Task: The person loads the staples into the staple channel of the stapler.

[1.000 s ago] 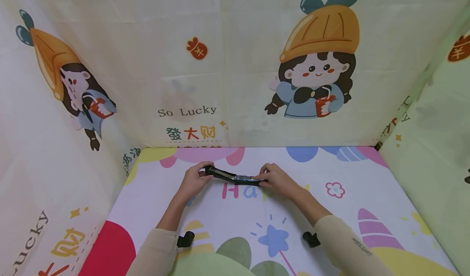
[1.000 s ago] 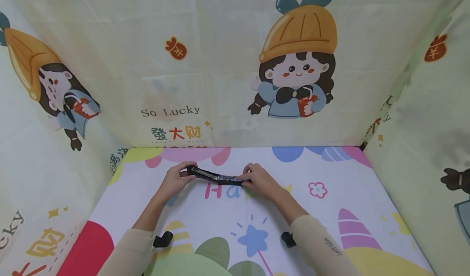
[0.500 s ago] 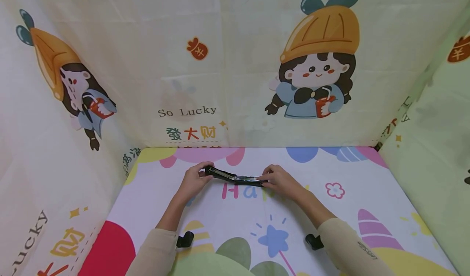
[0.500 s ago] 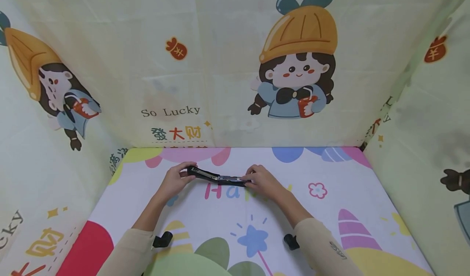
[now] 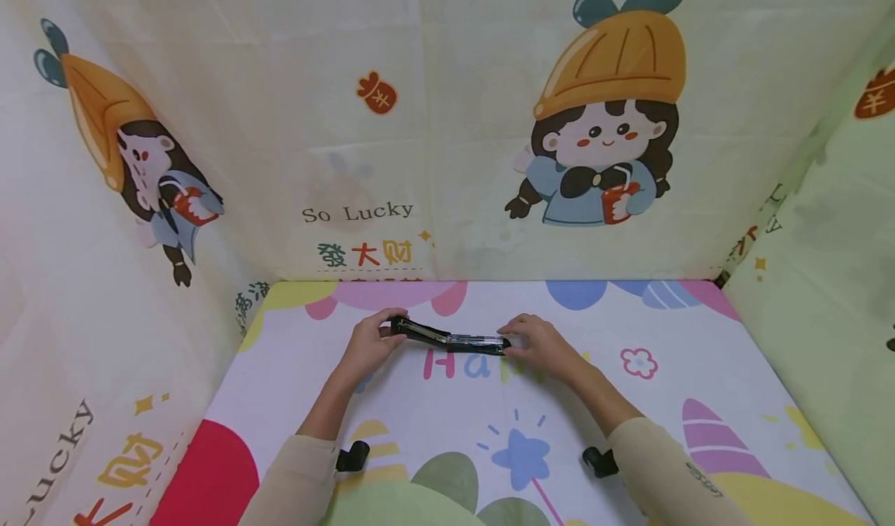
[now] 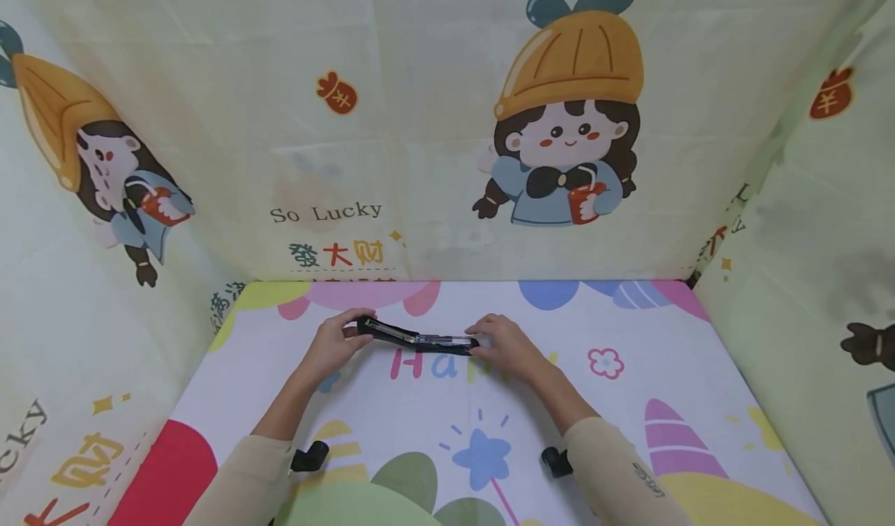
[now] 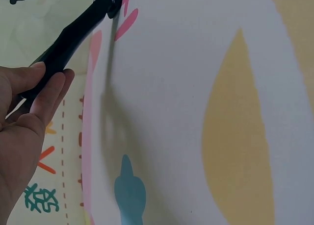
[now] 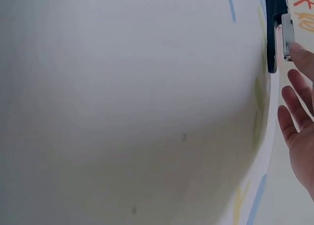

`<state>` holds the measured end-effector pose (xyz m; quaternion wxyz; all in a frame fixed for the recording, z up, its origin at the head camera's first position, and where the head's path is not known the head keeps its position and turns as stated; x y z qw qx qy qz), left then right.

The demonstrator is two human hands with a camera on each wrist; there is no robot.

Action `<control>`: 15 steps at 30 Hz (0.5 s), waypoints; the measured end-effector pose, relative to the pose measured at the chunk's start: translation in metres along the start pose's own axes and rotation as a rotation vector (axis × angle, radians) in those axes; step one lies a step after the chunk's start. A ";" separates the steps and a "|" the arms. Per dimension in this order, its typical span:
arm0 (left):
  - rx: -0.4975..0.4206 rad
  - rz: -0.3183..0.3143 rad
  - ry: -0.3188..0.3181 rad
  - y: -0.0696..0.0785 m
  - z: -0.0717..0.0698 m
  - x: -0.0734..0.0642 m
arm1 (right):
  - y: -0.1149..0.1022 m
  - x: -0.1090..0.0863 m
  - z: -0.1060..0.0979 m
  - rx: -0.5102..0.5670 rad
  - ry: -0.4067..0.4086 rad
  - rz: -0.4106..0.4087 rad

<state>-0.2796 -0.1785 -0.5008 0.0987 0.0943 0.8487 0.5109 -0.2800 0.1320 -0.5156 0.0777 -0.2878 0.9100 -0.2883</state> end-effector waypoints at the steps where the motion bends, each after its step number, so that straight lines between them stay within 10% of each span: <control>1: 0.003 0.001 0.000 0.000 0.000 0.000 | 0.002 0.000 0.000 0.008 -0.002 0.013; 15: 0.009 0.026 0.007 0.003 -0.001 -0.001 | 0.012 0.010 0.010 0.017 -0.060 0.105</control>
Point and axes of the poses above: each hand's wrist, its own x-axis towards the middle knuckle, its own z-axis out of the palm, y = z × x, the point moved 7 cm from there along x, towards the middle knuckle, and after that the axes turned 9 degrees about -y, right-handed, at the moved point
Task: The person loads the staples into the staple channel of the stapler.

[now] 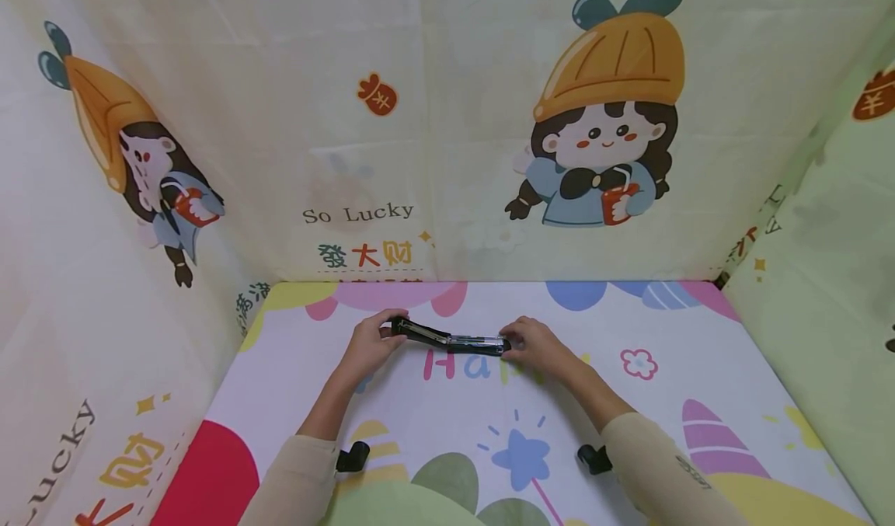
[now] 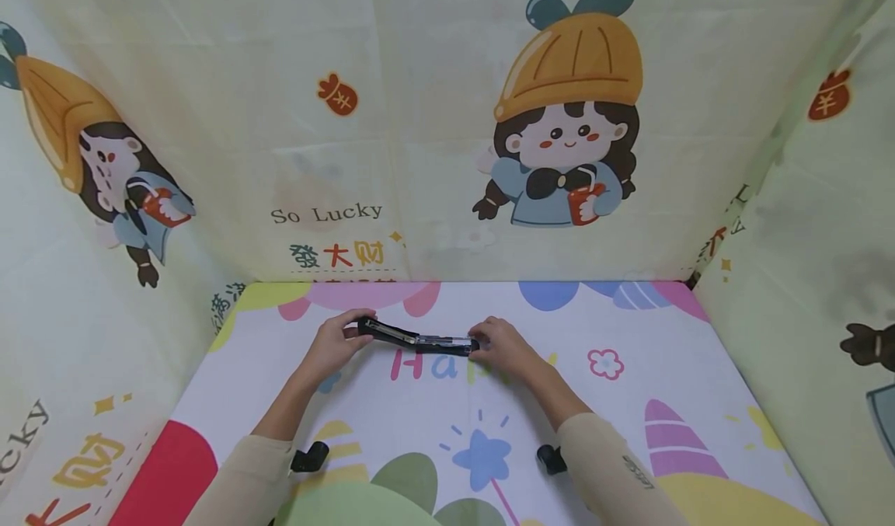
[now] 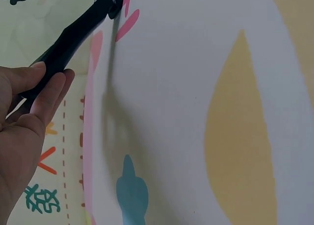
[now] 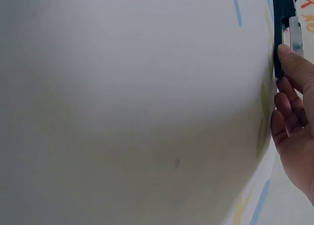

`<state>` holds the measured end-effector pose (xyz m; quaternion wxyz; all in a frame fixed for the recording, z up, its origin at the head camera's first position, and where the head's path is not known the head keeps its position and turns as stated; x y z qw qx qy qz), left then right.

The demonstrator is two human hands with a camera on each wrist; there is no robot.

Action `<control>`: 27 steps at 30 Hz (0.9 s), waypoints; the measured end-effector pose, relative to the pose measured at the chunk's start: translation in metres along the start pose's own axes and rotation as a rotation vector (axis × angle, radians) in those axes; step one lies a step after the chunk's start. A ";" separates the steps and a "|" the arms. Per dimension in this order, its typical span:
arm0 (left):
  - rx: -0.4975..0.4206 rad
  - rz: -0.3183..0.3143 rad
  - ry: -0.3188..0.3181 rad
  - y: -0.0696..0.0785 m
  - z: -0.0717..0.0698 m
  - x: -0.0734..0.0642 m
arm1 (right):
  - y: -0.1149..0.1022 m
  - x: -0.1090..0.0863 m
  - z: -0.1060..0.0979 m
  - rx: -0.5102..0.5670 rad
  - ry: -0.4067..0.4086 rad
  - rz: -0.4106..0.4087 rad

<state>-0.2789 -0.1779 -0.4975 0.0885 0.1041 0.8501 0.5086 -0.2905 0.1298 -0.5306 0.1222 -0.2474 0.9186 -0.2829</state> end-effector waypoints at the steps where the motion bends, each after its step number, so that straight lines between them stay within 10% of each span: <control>1: 0.000 -0.004 0.000 0.000 0.000 0.000 | 0.000 0.000 0.000 -0.003 -0.002 0.006; 27: -0.011 0.076 0.020 0.034 0.023 0.006 | 0.000 -0.001 0.003 0.078 -0.003 0.067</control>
Point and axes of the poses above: each hand's wrist, its own x-axis towards the middle knuckle, its own z-axis out of the palm, y = z × x, the point moved 7 cm from there along x, towards the middle knuckle, and after that the axes turned 9 degrees about -y, right-handed, at the moved point
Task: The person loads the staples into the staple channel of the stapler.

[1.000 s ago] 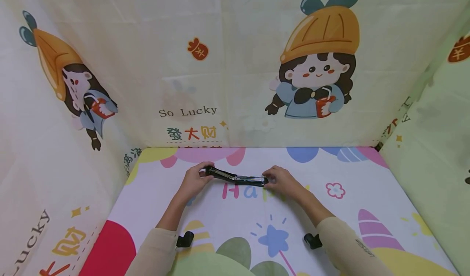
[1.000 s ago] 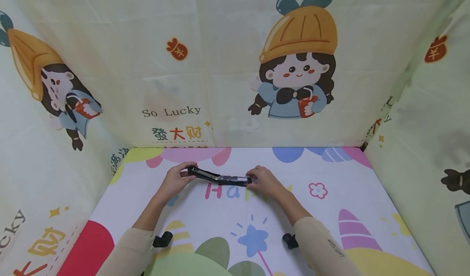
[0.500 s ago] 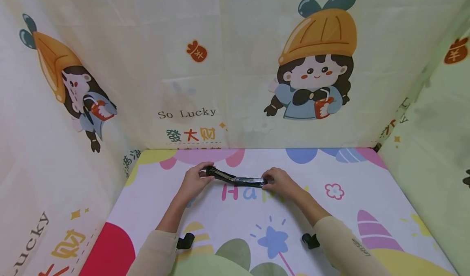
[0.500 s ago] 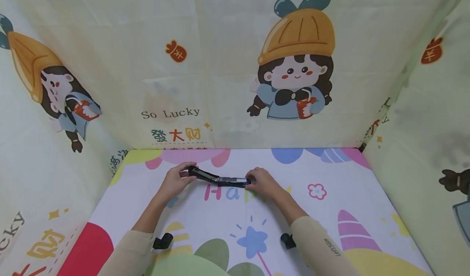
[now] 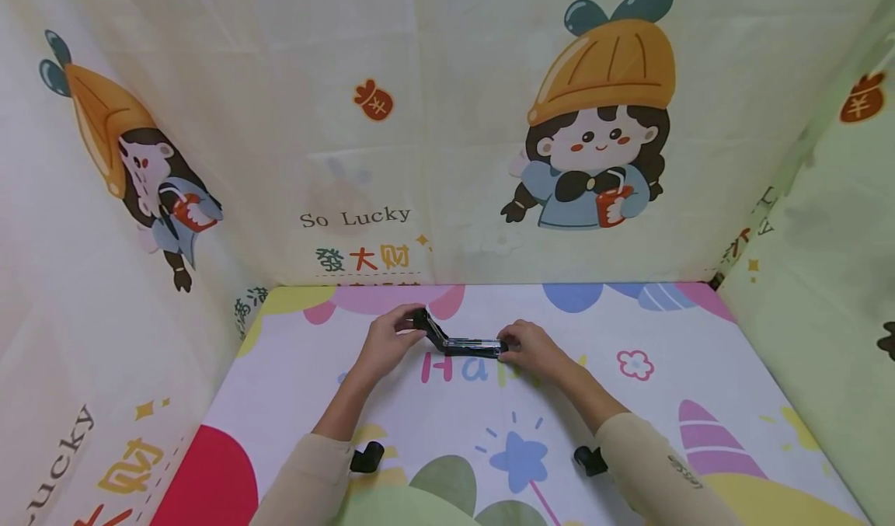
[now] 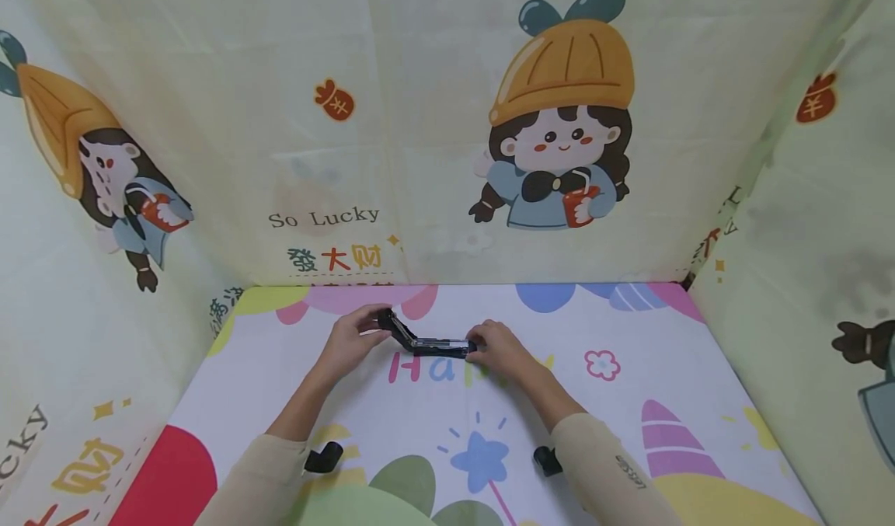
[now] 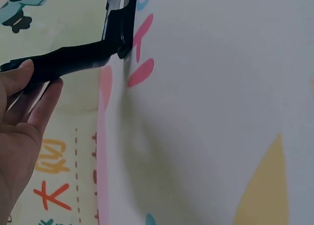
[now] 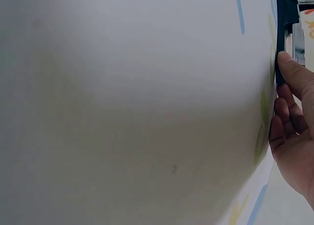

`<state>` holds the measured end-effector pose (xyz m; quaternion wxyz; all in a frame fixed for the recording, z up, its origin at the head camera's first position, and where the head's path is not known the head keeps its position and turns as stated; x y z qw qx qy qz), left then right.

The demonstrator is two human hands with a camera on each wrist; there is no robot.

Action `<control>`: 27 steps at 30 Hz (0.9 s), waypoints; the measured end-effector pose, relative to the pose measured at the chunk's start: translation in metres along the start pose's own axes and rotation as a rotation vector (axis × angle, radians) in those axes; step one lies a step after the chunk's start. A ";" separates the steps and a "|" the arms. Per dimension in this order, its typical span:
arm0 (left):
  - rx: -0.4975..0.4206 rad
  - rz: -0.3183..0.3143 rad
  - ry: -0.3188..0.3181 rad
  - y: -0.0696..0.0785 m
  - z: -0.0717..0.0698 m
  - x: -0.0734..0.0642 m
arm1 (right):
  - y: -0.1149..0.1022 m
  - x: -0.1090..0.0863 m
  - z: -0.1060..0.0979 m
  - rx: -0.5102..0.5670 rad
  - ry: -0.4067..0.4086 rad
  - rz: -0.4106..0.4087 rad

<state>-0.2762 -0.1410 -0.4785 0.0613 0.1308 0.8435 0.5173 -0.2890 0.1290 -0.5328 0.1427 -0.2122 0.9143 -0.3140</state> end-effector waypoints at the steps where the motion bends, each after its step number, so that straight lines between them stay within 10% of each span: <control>1: 0.000 0.008 -0.002 0.002 0.002 0.001 | 0.000 0.000 0.000 -0.001 -0.002 0.002; 27: 0.191 0.180 -0.127 0.039 0.059 0.026 | -0.001 0.001 -0.001 -0.012 -0.007 -0.002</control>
Point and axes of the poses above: each hand's wrist, its own x-axis towards the middle knuckle, its own z-axis out of the palm, y = z × x, the point moved 7 cm from there along x, towards the middle knuckle, and after that the axes turned 9 degrees about -y, right-handed, at the moved point
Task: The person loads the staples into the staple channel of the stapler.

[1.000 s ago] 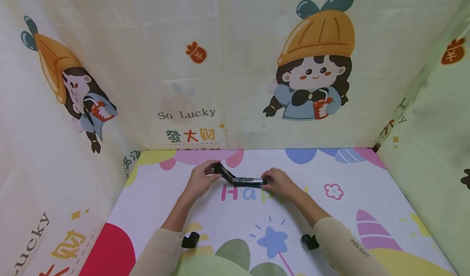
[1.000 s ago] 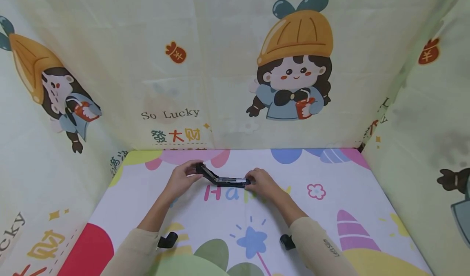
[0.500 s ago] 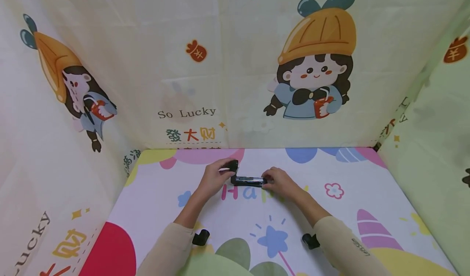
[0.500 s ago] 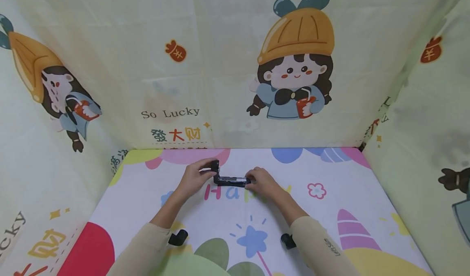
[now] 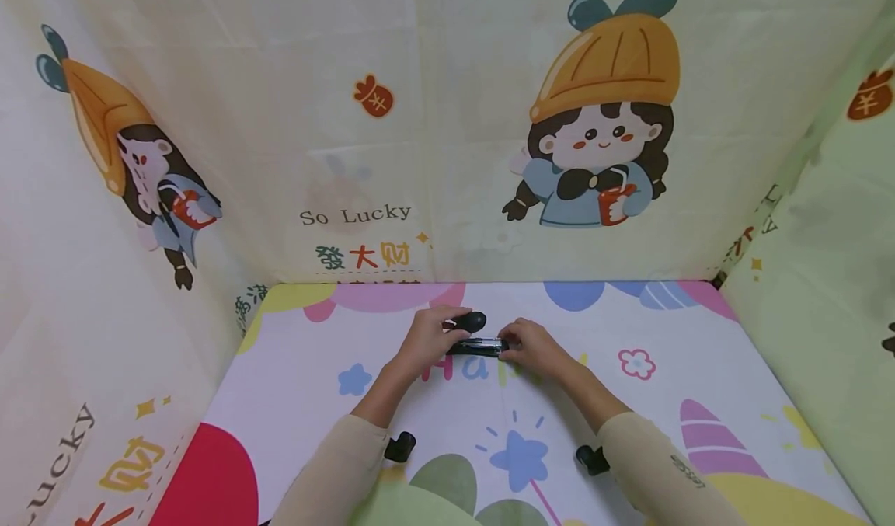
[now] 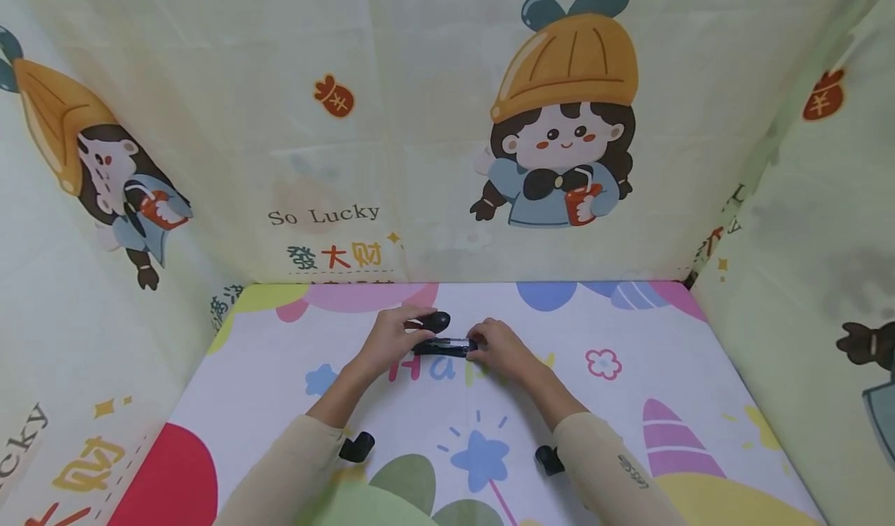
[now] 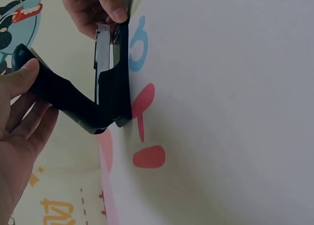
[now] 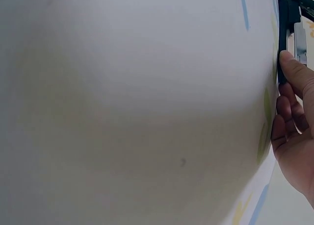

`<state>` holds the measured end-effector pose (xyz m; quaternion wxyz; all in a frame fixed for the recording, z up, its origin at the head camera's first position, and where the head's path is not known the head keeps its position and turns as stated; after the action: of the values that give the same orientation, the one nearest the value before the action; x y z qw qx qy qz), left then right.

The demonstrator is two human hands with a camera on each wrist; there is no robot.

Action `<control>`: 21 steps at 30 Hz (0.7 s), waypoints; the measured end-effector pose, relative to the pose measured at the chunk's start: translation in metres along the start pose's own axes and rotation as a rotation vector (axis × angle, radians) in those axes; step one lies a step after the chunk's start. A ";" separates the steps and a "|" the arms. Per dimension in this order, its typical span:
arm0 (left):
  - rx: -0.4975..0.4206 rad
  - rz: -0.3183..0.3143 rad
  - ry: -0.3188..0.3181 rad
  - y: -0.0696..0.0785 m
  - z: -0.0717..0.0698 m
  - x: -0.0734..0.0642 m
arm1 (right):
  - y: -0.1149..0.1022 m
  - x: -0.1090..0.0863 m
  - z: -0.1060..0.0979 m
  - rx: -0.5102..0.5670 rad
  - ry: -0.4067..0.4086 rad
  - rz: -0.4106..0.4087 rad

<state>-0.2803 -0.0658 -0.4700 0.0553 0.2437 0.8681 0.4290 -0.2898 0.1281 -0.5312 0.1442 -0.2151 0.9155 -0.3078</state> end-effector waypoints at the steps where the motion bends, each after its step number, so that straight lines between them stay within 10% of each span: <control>1: 0.018 0.010 0.000 0.001 0.001 0.001 | 0.000 0.000 0.000 -0.002 -0.001 -0.001; 21: 0.265 0.010 -0.132 0.014 0.029 0.018 | 0.001 0.002 0.001 -0.023 0.009 -0.013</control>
<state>-0.2822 -0.0293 -0.4759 0.0774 0.2807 0.9103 0.2942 -0.2913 0.1280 -0.5330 0.1357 -0.2211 0.9183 -0.2992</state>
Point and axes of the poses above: each hand's wrist, its own x-axis towards the middle knuckle, its own z-axis out of the palm, y = z × x, the point moved 7 cm from there along x, towards the middle knuckle, and after that the axes turned 9 degrees about -y, right-handed, at the moved point
